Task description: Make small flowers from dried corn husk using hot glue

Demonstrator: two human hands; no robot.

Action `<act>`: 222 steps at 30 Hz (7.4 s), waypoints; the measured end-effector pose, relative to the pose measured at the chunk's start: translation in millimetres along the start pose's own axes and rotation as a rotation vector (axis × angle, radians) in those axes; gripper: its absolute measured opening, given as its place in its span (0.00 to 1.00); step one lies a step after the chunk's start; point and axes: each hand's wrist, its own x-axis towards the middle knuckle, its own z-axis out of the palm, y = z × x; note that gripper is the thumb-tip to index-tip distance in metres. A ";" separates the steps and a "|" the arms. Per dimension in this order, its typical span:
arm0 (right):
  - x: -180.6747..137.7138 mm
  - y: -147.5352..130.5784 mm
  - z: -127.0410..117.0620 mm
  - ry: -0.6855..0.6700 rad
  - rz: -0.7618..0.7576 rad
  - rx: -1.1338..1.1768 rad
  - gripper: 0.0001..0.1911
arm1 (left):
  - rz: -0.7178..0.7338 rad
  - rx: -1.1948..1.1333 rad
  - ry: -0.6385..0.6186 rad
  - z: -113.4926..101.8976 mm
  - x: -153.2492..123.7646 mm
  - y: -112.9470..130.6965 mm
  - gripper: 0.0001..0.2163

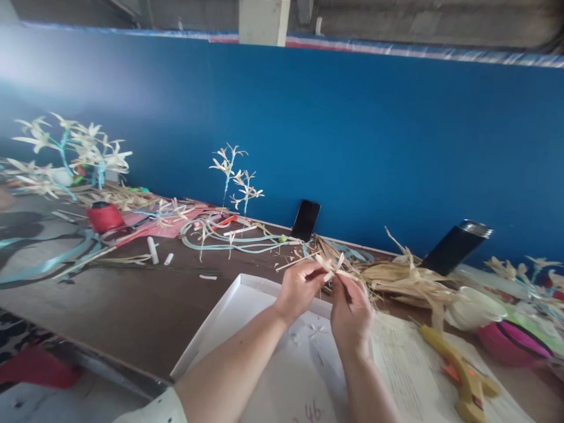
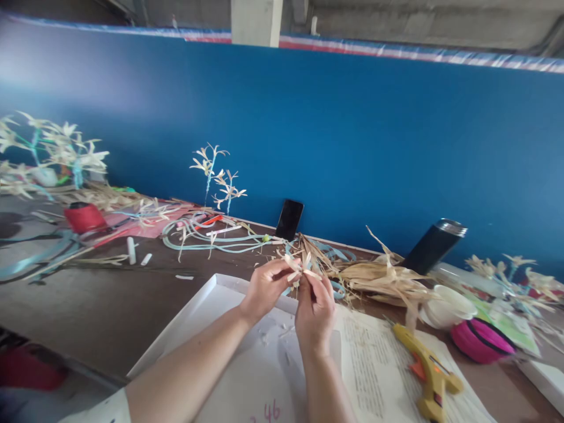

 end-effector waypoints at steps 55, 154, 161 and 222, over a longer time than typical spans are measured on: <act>-0.1 6.5 5.3 -0.036 0.446 0.313 0.18 | 0.047 0.501 0.039 3.7 -6.0 -11.5 0.07; 5.6 17.7 -3.5 -0.027 0.468 0.275 0.20 | 0.283 0.374 0.003 -14.8 5.4 -3.1 0.10; 3.7 19.9 0.4 -0.105 0.443 0.326 0.19 | 0.354 0.410 -0.034 -13.1 4.2 0.5 0.07; 4.0 15.3 -0.3 -0.132 0.255 0.167 0.11 | 0.353 0.377 0.072 -18.8 4.9 5.5 0.08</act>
